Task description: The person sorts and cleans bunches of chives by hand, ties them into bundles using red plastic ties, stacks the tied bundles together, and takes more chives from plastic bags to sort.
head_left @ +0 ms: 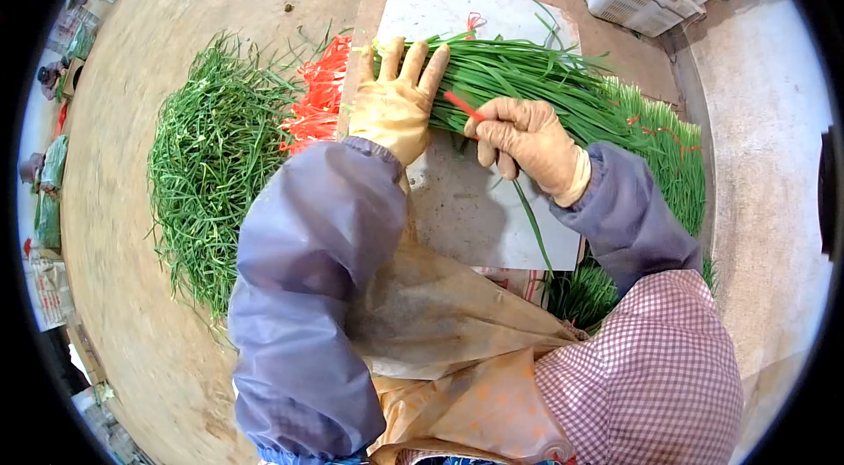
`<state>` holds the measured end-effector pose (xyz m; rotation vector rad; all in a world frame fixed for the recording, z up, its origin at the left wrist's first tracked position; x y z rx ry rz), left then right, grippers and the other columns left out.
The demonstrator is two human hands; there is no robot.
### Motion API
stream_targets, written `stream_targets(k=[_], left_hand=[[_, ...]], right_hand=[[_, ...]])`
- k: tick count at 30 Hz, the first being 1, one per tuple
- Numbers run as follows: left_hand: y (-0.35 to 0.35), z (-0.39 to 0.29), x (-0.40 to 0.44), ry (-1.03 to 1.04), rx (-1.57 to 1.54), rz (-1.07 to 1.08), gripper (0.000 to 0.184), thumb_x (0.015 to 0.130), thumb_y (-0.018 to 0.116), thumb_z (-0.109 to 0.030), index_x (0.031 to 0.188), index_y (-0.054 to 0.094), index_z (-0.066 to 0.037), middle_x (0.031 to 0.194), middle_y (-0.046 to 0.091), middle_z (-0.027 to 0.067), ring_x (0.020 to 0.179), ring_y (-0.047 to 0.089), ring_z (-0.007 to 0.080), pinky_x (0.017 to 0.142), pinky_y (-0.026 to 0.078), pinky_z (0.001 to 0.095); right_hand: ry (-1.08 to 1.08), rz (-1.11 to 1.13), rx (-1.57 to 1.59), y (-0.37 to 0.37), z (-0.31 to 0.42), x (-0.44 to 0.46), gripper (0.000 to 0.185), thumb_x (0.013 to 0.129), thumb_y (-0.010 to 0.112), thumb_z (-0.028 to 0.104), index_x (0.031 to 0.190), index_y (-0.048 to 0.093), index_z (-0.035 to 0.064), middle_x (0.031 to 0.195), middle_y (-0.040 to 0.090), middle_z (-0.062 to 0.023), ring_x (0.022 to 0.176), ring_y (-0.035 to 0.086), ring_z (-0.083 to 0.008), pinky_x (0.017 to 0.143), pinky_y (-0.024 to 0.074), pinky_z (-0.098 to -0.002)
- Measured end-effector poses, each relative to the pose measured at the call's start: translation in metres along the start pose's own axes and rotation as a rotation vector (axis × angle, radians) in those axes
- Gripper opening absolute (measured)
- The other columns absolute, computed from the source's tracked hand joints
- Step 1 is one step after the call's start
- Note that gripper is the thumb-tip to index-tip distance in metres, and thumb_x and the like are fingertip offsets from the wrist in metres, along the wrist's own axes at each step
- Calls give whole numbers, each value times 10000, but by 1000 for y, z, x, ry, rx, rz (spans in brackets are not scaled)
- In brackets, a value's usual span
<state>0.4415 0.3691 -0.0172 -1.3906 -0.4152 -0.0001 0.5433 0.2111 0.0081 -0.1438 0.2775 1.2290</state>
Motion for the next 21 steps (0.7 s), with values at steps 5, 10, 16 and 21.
stream_targets(k=[5,10,16,21], left_hand=[[6,-9,-3,-67,84,15,694,843,527,-262,1492,309,-149,1466,384,100,1388,298,345,1153,163,538],[-1,-4,-15,-36,-82,70,692,789,644,-461,1377,501,-124,1483,381,116,1444,196,363,1162,117,551],[5,9,-23,-94,-559,-150,470,836,668,-397,1227,639,-137,1467,428,129,1411,273,380,1151,141,549],[18,5,-24,-154,-591,-255,305,852,648,-309,1147,712,-262,1431,492,80,1380,341,349,1145,157,544]], right_hand=[[-750,36,-601,19,21,5,119,892,646,137,911,685,27,795,658,-89,705,642,-219,639,518,-309],[-692,67,-682,22,57,43,158,840,678,109,959,698,7,864,693,-149,806,675,-258,747,532,-325],[-248,13,-372,18,57,71,173,888,665,110,1008,701,-10,826,701,-75,719,637,-136,661,535,-273],[-390,-15,-390,-2,46,97,223,919,662,206,986,699,-4,806,679,-49,700,596,-89,604,513,-248]])
Point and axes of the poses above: each hand's wrist, its own x-axis towards the middle knuckle, its own y-axis out of the palm, z = x × y, the point moved 2 cm from there along x, towards the middle knuckle
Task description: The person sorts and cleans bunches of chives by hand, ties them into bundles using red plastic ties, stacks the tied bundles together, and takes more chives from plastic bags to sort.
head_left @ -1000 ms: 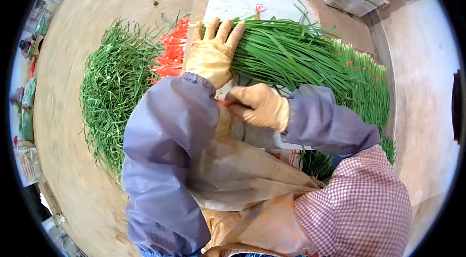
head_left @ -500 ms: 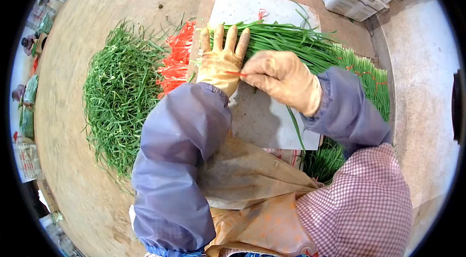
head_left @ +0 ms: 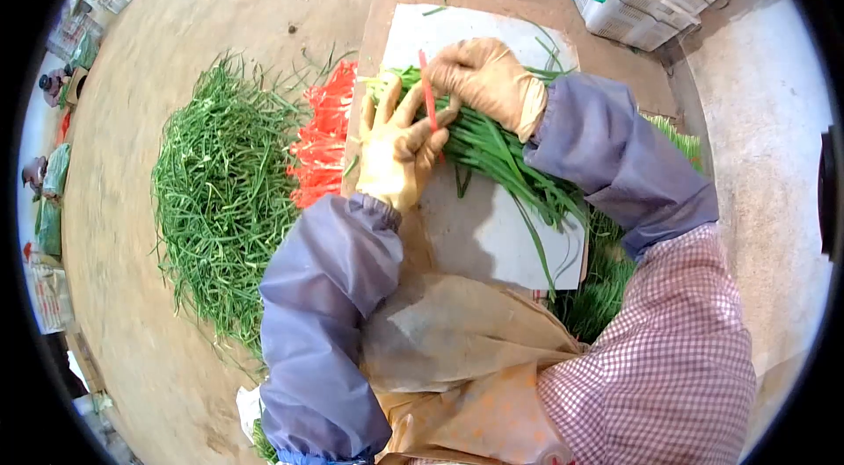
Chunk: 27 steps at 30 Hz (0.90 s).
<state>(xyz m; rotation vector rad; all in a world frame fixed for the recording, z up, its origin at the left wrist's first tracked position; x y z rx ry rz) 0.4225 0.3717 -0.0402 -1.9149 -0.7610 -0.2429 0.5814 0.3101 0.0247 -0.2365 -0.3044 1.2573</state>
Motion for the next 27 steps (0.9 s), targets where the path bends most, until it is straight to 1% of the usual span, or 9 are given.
stream_targets(k=[2,4,6,7,8,14,20,24,27], left_hand=[[1,1,0,30,100,14,312,875,638,-271,1181,692,-301,1406,520,69,1367,361,343,1127,212,524],[-5,-4,0,32,89,18,311,880,631,-284,1185,688,-311,1403,523,60,1367,360,338,1128,196,546],[-10,-8,1,14,120,68,319,878,634,-281,1191,682,-313,1397,521,50,1361,369,334,1133,179,565],[-13,-9,0,27,121,71,319,871,638,-275,1185,684,-309,1388,525,52,1352,379,331,1130,174,573],[-15,-10,-1,38,121,75,320,864,643,-268,1179,686,-304,1380,529,54,1344,389,328,1128,169,581],[-47,-27,-21,76,150,217,302,832,661,-241,1128,703,-283,1325,565,71,1281,449,332,1107,157,620],[-84,-47,-56,73,134,343,350,772,716,-220,1115,711,-288,1352,556,68,1304,444,337,1107,205,605],[-87,-44,-66,80,103,336,394,735,745,-183,1113,711,-287,1398,518,81,1324,423,351,1102,220,599],[-88,-44,-68,104,97,307,374,748,737,-195,1114,711,-272,1421,491,112,1337,402,370,1103,215,593]], right_hand=[[-40,-214,-1,-29,-19,22,263,920,660,240,1002,681,-9,823,668,-39,735,594,-124,686,509,-284],[3,-311,-449,-59,-51,43,331,957,588,313,1034,678,5,831,688,-86,753,637,-217,718,523,-355],[-22,-156,-892,-57,-85,41,414,988,472,377,1034,676,20,887,697,-152,822,655,-335,787,512,-433],[211,107,-1049,-36,-54,28,439,985,401,384,1037,668,40,960,671,-201,944,622,-402,850,484,-477],[83,31,-1076,-28,-92,20,366,960,435,340,1022,658,56,959,666,-193,951,624,-380,842,485,-462],[295,115,-761,6,-60,-36,186,905,489,206,956,615,80,849,632,-189,847,616,-397,772,495,-440],[171,92,-453,19,-66,-75,428,980,474,383,1010,681,9,920,670,-232,880,646,-375,802,509,-413],[457,1,-61,-14,-89,-57,507,940,521,469,1032,697,2,934,687,-226,940,649,-372,843,502,-410],[586,129,-710,-30,-66,-29,543,892,569,493,979,702,-26,919,687,-235,918,660,-363,840,502,-423]])
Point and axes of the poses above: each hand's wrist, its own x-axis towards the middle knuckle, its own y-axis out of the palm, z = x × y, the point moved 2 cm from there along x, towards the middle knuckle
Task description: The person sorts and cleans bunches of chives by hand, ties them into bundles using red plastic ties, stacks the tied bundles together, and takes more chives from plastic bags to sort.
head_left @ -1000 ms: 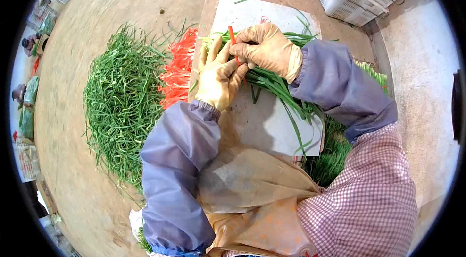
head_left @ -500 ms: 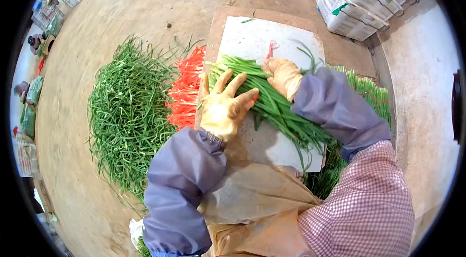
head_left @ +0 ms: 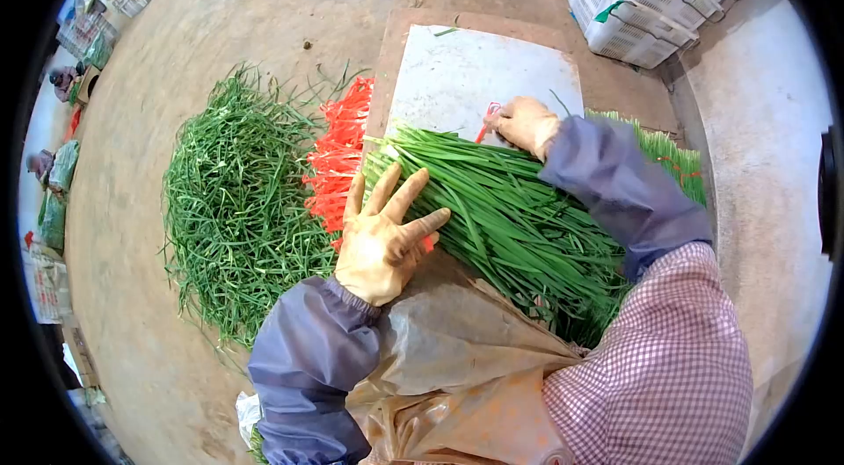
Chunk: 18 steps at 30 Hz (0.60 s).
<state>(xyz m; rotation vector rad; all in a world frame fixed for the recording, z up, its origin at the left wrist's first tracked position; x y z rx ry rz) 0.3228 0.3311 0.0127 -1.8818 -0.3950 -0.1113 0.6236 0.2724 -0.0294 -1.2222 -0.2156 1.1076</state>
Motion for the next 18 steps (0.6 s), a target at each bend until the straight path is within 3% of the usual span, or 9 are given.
stream_targets(k=[3,4,7,8,11,12,15,16,18], left_hand=[[-12,-3,-4,-5,27,-44,346,768,727,-230,1112,714,-256,1430,478,122,1344,393,369,1100,219,591],[-18,-6,-4,-1,44,-78,325,780,719,-260,1105,718,-246,1396,510,125,1304,437,365,1097,234,575],[-19,-3,-16,-29,19,-102,309,774,721,-241,1083,721,-257,1315,568,107,1245,490,346,1099,243,561],[-18,-2,-18,-19,-20,-116,312,764,729,-224,1075,723,-243,1253,592,90,1196,515,323,1072,278,546],[-11,4,-25,10,-132,-162,321,731,750,-173,1050,727,-204,1068,665,40,1049,592,254,989,385,498],[-14,2,-24,2,-100,-165,275,745,756,-130,1018,728,-137,973,682,44,937,620,236,880,460,427],[-4,1,-26,-293,-560,-120,194,783,737,-91,975,722,-79,922,681,75,881,635,238,807,492,366],[4,2,-26,-324,-691,-254,156,761,741,-41,913,718,-63,838,687,70,774,649,269,698,517,344],[4,-1,-27,-385,-721,-261,149,761,740,-52,907,717,-65,838,680,71,781,642,274,703,511,359]], right_hand=[[-20,-22,-296,-10,26,0,519,850,601,495,935,719,-4,922,688,-230,915,662,-360,832,505,-431],[-43,-46,-343,-4,31,5,416,826,641,437,926,729,42,929,694,-208,909,665,-357,821,507,-433],[-123,-64,-197,11,30,22,320,805,668,356,938,726,71,922,698,-187,906,663,-358,811,513,-425],[-154,-92,-164,16,30,25,256,791,687,273,925,715,57,877,699,-170,830,673,-337,765,522,-407],[-234,-181,261,31,15,41,183,799,693,165,930,687,37,791,690,-104,704,653,-199,665,520,-334],[-127,-96,560,30,24,36,130,814,681,100,919,673,25,740,659,-53,675,611,-124,612,496,-282],[-293,-8,807,41,32,33,150,822,677,61,968,679,30,740,646,-46,714,589,-116,660,493,-282],[-310,-30,804,45,37,28,165,831,667,26,996,665,17,763,643,-33,713,577,-110,679,496,-278],[-284,-62,932,44,42,11,185,832,665,19,1017,661,14,791,649,-36,722,580,-109,692,497,-275]])
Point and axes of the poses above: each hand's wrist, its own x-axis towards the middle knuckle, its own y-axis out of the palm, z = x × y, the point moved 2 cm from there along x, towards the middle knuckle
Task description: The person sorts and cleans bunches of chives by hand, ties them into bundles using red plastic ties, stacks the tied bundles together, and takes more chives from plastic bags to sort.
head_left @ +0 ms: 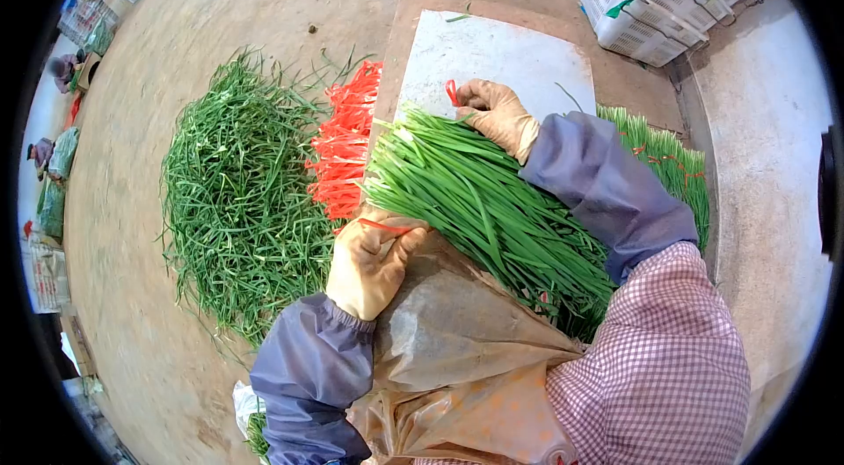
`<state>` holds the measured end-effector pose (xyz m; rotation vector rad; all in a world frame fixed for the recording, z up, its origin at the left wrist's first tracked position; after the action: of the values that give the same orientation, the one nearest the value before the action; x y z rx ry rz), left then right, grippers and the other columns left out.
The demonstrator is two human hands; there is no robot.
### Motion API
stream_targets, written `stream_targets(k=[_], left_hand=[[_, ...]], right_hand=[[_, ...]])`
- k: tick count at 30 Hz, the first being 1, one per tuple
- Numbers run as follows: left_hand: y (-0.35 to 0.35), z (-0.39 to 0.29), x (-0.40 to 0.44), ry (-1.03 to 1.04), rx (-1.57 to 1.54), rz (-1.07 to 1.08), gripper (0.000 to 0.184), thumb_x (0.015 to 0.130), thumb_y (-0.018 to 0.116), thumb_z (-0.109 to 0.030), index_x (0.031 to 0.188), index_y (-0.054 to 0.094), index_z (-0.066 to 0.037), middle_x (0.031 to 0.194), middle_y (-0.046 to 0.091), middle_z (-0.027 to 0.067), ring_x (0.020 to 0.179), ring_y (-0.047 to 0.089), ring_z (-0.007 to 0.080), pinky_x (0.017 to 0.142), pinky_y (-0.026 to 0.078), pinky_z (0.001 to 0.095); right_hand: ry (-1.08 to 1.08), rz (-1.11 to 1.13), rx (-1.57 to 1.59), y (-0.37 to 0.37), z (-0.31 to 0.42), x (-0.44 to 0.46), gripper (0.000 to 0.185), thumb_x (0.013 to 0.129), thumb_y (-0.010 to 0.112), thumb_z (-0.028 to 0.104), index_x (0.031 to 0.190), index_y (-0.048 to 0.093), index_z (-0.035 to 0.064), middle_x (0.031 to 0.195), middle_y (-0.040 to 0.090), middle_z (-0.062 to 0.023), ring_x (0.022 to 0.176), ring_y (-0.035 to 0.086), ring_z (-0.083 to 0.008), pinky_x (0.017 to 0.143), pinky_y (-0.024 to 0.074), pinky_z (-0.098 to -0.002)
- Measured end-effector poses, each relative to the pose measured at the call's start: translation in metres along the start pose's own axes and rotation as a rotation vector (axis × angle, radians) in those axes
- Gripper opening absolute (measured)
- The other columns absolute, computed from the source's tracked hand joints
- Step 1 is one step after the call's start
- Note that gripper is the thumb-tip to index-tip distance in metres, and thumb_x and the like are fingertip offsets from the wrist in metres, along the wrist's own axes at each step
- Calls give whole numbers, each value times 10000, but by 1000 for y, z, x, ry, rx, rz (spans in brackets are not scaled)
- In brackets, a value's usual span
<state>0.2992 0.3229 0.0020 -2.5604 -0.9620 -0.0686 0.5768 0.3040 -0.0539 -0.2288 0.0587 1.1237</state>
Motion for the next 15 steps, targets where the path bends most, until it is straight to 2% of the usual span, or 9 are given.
stream_targets(k=[1,2,6,8,11,15], left_hand=[[0,-2,0,-29,-15,-10,145,760,739,-57,904,717,-67,837,677,71,784,639,276,706,508,366],[-1,-5,0,34,102,-7,140,759,740,-73,896,714,-72,842,673,66,795,633,273,720,502,375],[3,-31,6,218,460,43,123,749,734,-91,867,701,-80,872,664,67,829,627,282,779,488,412],[8,-46,9,257,549,47,133,707,746,-119,825,691,-92,926,675,55,879,631,277,856,459,444],[14,-60,24,479,587,6,128,709,746,-125,822,692,-96,973,681,43,917,628,291,909,429,445],[21,-27,33,276,360,108,122,744,729,-101,821,679,-21,946,696,94,895,641,291,935,419,432]], right_hand=[[6,-31,59,1,6,-8,195,833,665,15,1028,659,12,804,652,-37,726,581,-109,699,498,-273],[25,-1,161,0,8,-13,189,842,669,6,1031,661,2,835,660,-29,751,583,-105,711,498,-267],[-87,19,221,7,11,-34,131,873,678,20,1001,652,23,844,651,1,754,596,-81,687,503,-239],[-23,78,246,15,17,-51,110,876,688,46,979,650,31,846,651,2,768,585,-70,696,499,-238],[41,171,270,28,18,-70,142,871,706,71,997,650,34,843,657,-4,775,590,-70,690,502,-240],[-43,127,229,39,10,-75,133,859,714,70,976,664,30,828,660,-2,781,584,-68,707,502,-238]])
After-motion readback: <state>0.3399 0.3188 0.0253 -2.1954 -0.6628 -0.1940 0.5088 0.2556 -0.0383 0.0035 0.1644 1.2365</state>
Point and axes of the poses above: each hand's wrist, its own x-axis towards the middle knuckle, its own y-axis out of the palm, z = x × y, the point moved 2 cm from there along x, towards the middle knuckle
